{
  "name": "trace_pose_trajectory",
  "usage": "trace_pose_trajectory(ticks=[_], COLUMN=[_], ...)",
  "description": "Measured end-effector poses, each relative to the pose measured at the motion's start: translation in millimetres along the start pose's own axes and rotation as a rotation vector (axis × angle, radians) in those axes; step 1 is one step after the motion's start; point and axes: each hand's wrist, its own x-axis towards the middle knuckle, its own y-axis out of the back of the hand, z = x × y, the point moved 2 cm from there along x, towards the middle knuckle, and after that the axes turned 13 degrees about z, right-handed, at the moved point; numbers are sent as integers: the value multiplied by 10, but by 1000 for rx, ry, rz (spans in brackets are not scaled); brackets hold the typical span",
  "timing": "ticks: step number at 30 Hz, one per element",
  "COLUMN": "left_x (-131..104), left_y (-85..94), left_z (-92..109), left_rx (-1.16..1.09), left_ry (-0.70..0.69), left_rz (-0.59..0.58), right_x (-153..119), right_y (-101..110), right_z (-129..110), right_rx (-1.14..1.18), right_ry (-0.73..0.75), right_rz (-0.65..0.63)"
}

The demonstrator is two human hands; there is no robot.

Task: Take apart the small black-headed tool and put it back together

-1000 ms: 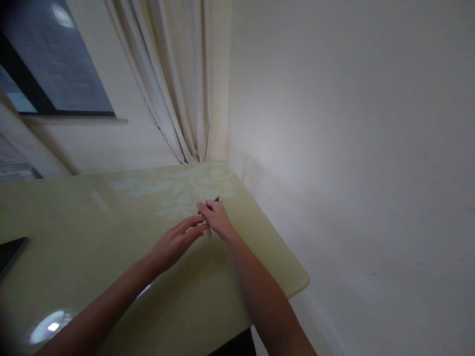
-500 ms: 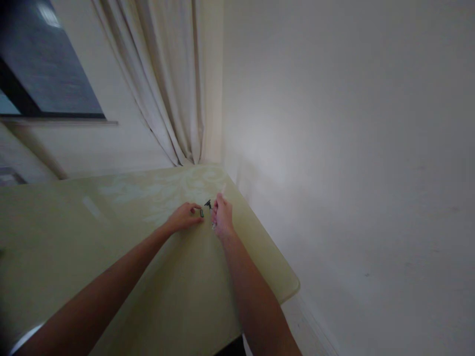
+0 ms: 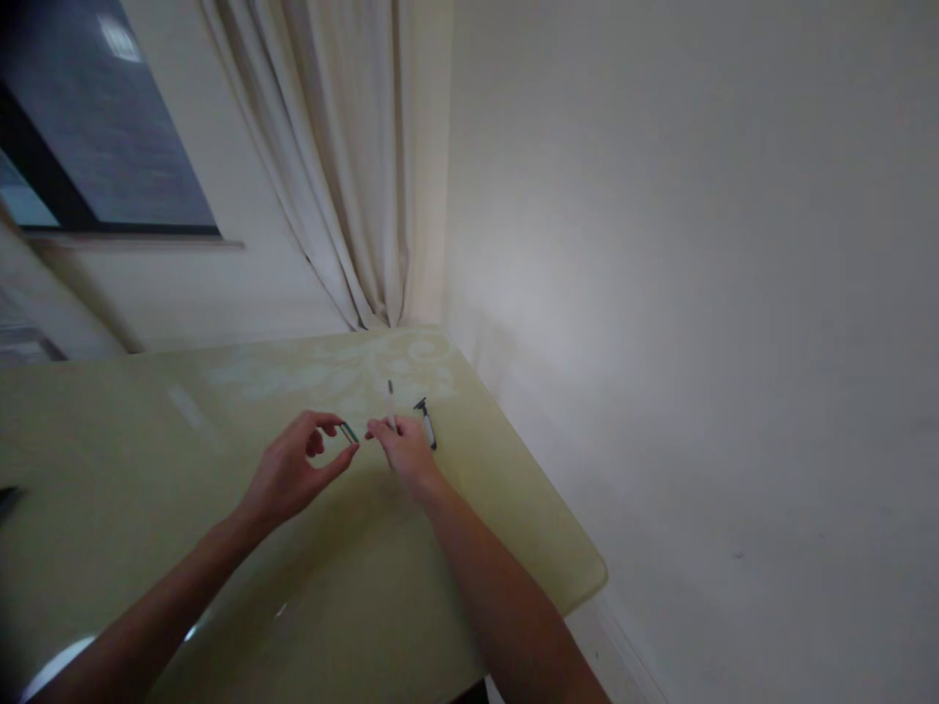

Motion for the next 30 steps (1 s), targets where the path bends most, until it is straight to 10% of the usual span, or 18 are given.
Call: trace_pose_trajectory(ticks=[6,30], left_x=[31,62], left_y=[317,296], left_z=[118,238], left_rx=[42,-198], left_ry=[-146,-130], left_rz=[-39,-125], right_x=[-267,-263], right_y=[-183,-86], right_z=[-93,-111], right_rx=[158,151], right_ry=[-65,-138], right_rz=[-176,-198])
